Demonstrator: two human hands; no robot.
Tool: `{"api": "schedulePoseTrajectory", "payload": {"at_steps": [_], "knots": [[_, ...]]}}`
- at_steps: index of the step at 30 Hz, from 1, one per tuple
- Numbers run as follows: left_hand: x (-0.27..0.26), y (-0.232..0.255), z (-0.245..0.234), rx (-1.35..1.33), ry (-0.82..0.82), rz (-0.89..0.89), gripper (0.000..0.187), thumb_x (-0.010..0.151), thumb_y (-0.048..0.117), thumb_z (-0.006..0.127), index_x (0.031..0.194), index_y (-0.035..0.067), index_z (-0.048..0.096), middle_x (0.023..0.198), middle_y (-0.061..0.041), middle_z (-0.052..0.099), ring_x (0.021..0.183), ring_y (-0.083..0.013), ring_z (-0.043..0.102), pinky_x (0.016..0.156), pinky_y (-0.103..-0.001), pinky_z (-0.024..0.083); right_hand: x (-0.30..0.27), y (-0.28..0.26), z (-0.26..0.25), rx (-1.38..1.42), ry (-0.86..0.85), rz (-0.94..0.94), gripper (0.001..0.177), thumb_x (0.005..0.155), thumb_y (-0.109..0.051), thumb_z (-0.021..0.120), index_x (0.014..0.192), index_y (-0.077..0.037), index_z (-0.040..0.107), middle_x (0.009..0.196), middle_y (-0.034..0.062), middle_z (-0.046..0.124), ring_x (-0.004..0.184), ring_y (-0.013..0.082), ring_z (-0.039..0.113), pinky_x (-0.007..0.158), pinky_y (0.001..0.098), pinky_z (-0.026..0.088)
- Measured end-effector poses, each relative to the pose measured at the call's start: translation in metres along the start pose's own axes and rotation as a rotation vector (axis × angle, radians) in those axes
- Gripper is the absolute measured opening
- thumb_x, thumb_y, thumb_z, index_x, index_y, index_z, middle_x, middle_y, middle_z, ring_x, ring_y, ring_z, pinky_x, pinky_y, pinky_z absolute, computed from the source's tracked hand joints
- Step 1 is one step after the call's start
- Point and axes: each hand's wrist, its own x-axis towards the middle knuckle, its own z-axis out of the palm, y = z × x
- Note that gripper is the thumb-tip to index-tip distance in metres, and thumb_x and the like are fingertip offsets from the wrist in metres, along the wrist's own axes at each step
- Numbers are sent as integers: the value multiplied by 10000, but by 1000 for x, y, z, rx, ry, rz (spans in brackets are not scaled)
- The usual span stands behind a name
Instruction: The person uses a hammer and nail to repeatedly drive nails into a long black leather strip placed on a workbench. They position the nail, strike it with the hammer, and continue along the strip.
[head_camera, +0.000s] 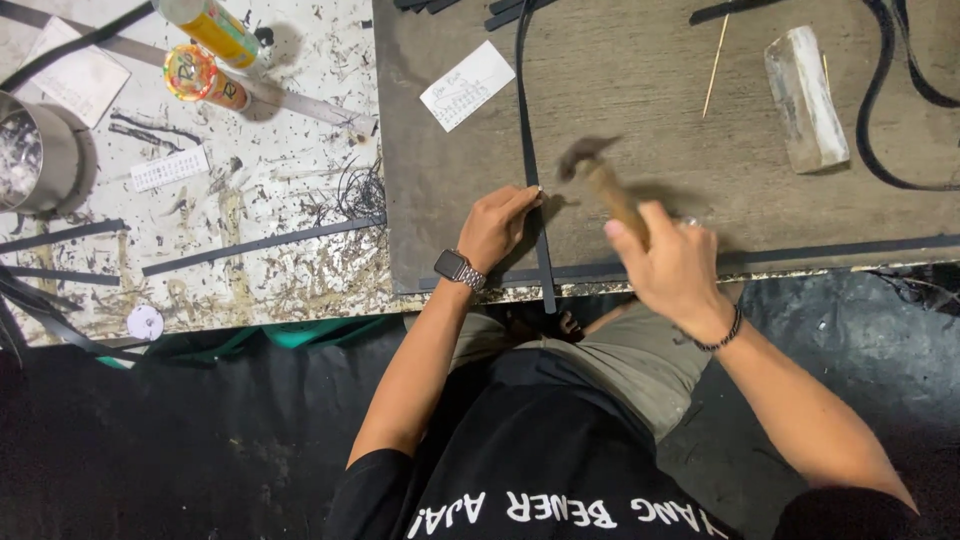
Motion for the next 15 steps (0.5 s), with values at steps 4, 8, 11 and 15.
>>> {"api": "schedulePoseTrajectory", "payload": {"at_steps": [4,8,11,15], "knots": [[-4,-8,6,-19,2,-19,202,960,-43,628,1123,49,703,862,-106,717,825,-286,727,735,-354,615,25,30,30,-192,162,18,494,1110,-533,513,1151,-55,629,590,217,627,711,440,726,727,523,515],[-4,-6,5,-23,-6,-26,231,927,-68,653,1121,48,705,855,-100,719,826,-279,731,758,-347,618,56,55,60,-452,285,-103,343,1059,-396,680,1070,-55,643,721,148,654,799,327,693,749,430,470],[0,1,-1,-35,-1,-41,176,946,-40,665,1094,42,714,839,-113,723,807,-284,734,743,-350,614,63,22,58,-442,203,-132,402,990,-328,737,1257,-57,608,1008,165,579,1055,371,555,856,511,444],[2,6,-4,-44,2,-57,106,954,56,723,1059,66,729,816,-94,730,785,-254,739,731,-331,610,65,-4,79,-90,-207,-383,478,1026,-410,561,1458,-207,563,1264,124,603,1260,321,517,981,441,402]]}}
